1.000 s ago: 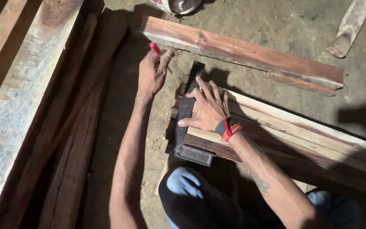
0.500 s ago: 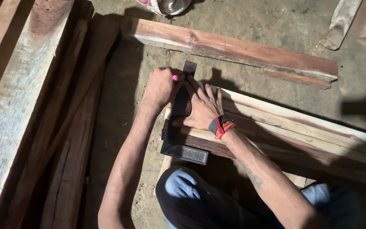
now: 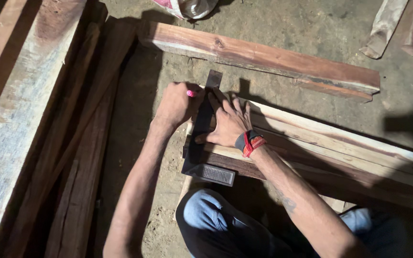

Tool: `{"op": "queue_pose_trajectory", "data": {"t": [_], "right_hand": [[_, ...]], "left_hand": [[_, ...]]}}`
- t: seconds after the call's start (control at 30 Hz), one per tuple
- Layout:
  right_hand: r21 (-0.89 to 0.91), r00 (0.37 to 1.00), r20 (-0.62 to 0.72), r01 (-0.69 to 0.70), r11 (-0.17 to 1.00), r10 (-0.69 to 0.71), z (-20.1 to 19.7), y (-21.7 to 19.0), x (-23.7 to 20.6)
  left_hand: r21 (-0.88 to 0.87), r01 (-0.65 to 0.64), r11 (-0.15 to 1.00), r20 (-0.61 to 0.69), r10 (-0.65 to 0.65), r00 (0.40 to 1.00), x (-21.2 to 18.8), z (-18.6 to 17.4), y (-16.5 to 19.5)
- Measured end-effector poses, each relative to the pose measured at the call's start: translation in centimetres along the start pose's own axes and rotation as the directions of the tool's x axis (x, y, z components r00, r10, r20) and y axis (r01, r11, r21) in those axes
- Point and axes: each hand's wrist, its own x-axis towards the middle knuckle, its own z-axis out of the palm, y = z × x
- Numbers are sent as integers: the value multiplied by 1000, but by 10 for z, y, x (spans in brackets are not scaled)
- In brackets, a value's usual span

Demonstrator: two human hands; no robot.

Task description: The person sits on the floor and uses a try square and a pink marker to draw lines on several wooden planks. They then use a tape measure to mark additional points and a hand saw as a straightedge to draw long lines across the planks.

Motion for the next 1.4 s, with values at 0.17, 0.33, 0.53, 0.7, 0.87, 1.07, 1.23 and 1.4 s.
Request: {"op": "queue_pose_trajectory", "data": {"t": [0.17, 0.33, 0.53, 0.7, 0.87, 1.07, 1.23, 1.4], "right_hand": [[-28, 1000, -16, 2, 1000, -2, 3, 2, -1], [18, 1000, 3, -3, 1000, 3, 1, 5, -1], [131, 999, -25, -23, 991, 26, -5, 2, -2], [10, 999, -29, 46, 999, -46, 1, 9, -10], [-45, 996, 85, -23, 999, 27, 22, 9, -7], [14, 989, -149, 24, 1000, -22, 36, 13, -13], [-55, 982, -182, 43, 998, -52, 30, 20, -18], [101, 967, -237, 124, 987, -98, 20, 24, -23]], "left_hand": [[41, -42, 998, -114, 46, 992, 18, 14, -5], [39, -119, 992, -94, 122, 988, 9, 16, -1], [64, -148, 987, -35, 150, 988, -15, 4, 13], [-54, 145, 988, 107, -139, 985, -35, 5, 7], [-53, 212, 976, -88, -216, 973, -25, 29, -33], [-246, 548, 799, 108, -539, 835, 12, 78, -84], [-542, 595, 593, 198, -599, 776, 16, 91, -96], [-706, 467, 533, 144, -537, 831, 39, 92, -94]]}}
